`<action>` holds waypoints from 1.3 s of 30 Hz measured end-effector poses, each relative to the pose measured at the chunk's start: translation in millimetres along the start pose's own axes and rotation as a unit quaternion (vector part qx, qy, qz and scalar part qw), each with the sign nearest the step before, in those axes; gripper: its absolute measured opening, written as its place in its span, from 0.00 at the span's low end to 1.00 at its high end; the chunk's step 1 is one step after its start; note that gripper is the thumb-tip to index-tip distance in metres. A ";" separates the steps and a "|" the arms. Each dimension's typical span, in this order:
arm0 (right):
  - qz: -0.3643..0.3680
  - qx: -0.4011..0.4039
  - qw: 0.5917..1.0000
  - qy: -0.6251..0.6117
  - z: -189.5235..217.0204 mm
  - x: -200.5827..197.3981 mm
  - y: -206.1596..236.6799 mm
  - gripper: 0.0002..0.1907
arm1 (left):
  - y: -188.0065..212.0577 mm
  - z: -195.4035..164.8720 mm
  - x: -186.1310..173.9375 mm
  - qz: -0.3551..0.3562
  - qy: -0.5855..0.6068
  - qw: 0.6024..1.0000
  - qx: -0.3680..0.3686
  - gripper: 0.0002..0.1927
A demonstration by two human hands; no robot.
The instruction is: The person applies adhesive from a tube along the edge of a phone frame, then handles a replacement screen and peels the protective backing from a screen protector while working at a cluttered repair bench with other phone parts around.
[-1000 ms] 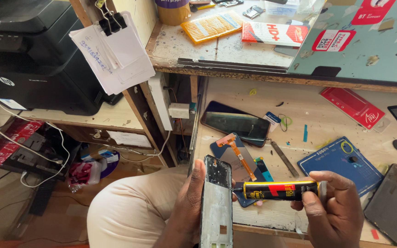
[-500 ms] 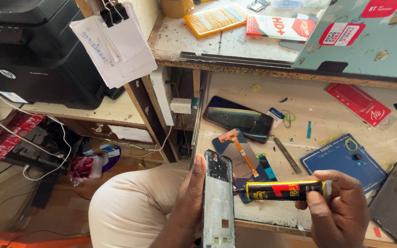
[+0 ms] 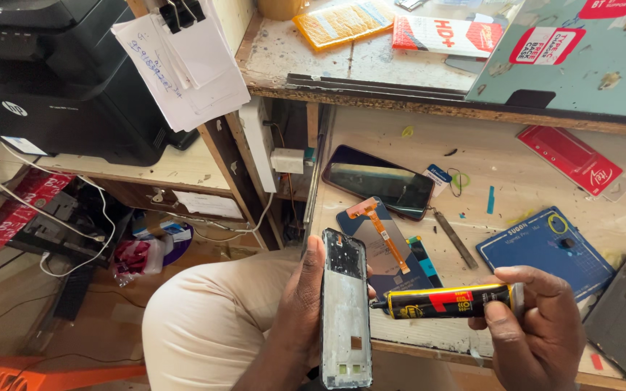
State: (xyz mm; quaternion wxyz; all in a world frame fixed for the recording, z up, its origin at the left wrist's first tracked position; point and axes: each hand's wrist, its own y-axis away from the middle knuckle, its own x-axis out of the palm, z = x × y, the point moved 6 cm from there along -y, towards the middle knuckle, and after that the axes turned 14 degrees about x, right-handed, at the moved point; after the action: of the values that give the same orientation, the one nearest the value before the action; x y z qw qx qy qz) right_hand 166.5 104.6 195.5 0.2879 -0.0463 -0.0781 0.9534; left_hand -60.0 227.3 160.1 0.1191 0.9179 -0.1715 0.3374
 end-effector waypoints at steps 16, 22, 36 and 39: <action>0.031 0.006 0.999 -0.006 -2.4 -5.0 1.9 0.19 | 0.1 0.1 1.4 -0.020 0.010 1.000 0.002 0.37; 0.027 0.021 0.999 -0.012 -2.1 -5.9 4.4 0.18 | 1.2 0.1 2.8 -0.012 0.022 1.000 0.012 0.36; 0.078 0.009 0.994 -0.074 -3.1 -7.8 8.0 0.19 | 1.6 1.1 3.2 -0.035 0.034 0.999 0.009 0.36; 0.087 0.009 0.993 -0.084 -4.5 -9.9 8.9 0.19 | 2.7 1.0 2.9 -0.045 0.026 0.999 0.011 0.36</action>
State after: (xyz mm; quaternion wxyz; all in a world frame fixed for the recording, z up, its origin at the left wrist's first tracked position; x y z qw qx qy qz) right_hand 170.5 92.3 189.9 0.1969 0.0304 -0.0893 0.9759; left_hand -58.3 223.8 161.6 0.1284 0.9170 -0.1227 0.3573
